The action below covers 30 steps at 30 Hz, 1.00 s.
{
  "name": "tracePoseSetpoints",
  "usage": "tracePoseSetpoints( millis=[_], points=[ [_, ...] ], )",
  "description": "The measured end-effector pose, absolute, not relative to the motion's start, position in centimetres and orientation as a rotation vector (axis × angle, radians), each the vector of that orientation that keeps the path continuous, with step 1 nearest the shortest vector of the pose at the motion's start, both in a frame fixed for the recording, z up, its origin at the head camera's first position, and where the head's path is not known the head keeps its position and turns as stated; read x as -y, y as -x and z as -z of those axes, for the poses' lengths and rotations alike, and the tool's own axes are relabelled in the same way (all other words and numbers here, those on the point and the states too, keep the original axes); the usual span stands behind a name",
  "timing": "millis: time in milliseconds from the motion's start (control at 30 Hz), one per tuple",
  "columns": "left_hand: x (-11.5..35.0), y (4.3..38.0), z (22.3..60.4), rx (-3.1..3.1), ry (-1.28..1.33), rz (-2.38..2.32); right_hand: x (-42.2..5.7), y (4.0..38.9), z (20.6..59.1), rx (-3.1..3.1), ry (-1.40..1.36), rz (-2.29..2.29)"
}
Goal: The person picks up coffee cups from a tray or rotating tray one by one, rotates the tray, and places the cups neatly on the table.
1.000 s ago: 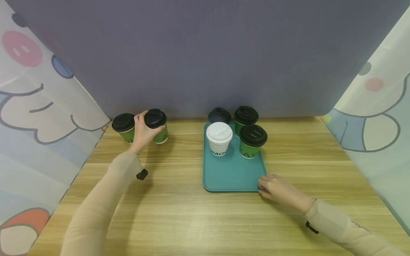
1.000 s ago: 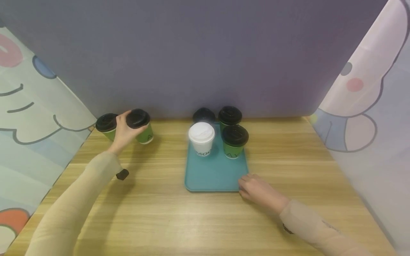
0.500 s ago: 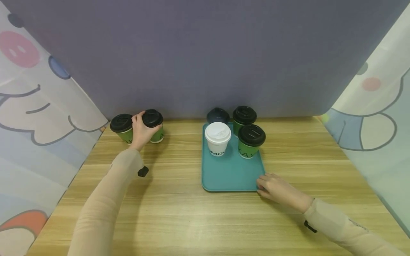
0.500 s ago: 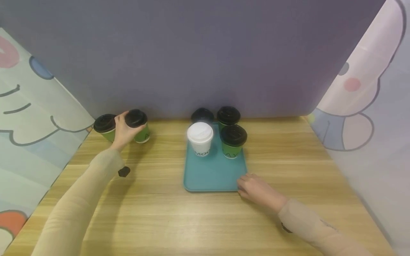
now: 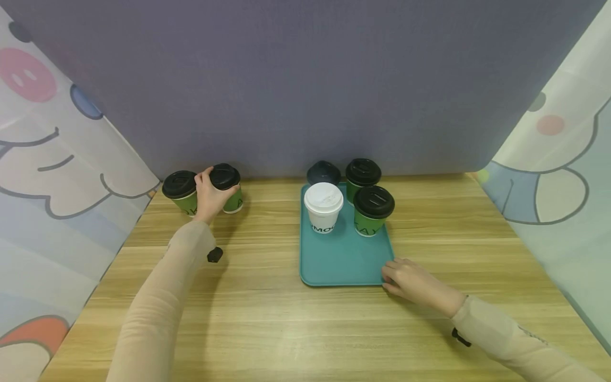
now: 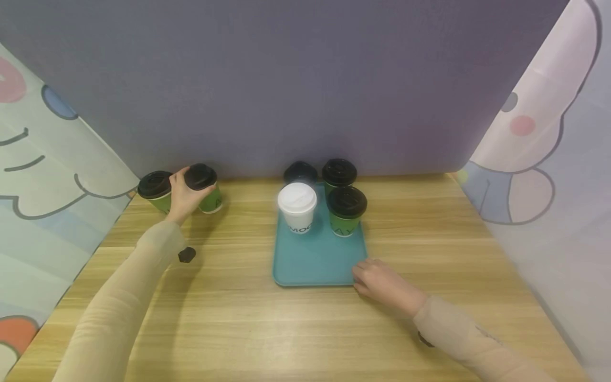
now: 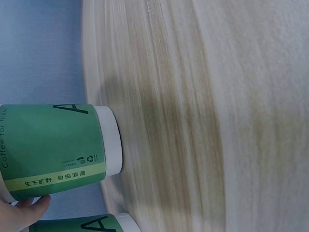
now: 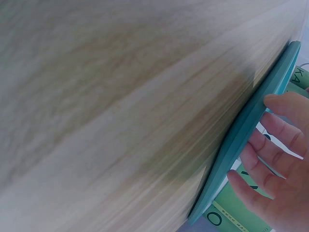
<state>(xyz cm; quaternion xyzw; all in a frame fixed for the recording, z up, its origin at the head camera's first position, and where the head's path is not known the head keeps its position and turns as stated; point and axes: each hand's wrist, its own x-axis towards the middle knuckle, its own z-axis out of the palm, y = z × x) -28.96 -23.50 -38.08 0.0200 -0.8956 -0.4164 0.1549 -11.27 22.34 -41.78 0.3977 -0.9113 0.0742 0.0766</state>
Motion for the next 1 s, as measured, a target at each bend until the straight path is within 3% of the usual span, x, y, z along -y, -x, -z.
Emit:
tracePoseSetpoints(
  millis=[667, 1000],
  points=[
    [23.2, 28.5, 38.3, 2.566, 0.0, 1.122, -22.3, 11.1, 41.7, 2.705, -1.209, -0.254],
    [20.7, 27.3, 37.7, 2.421, 0.072, 0.974, -22.3, 11.2, 41.7, 2.715, -1.199, -0.25]
  ],
)
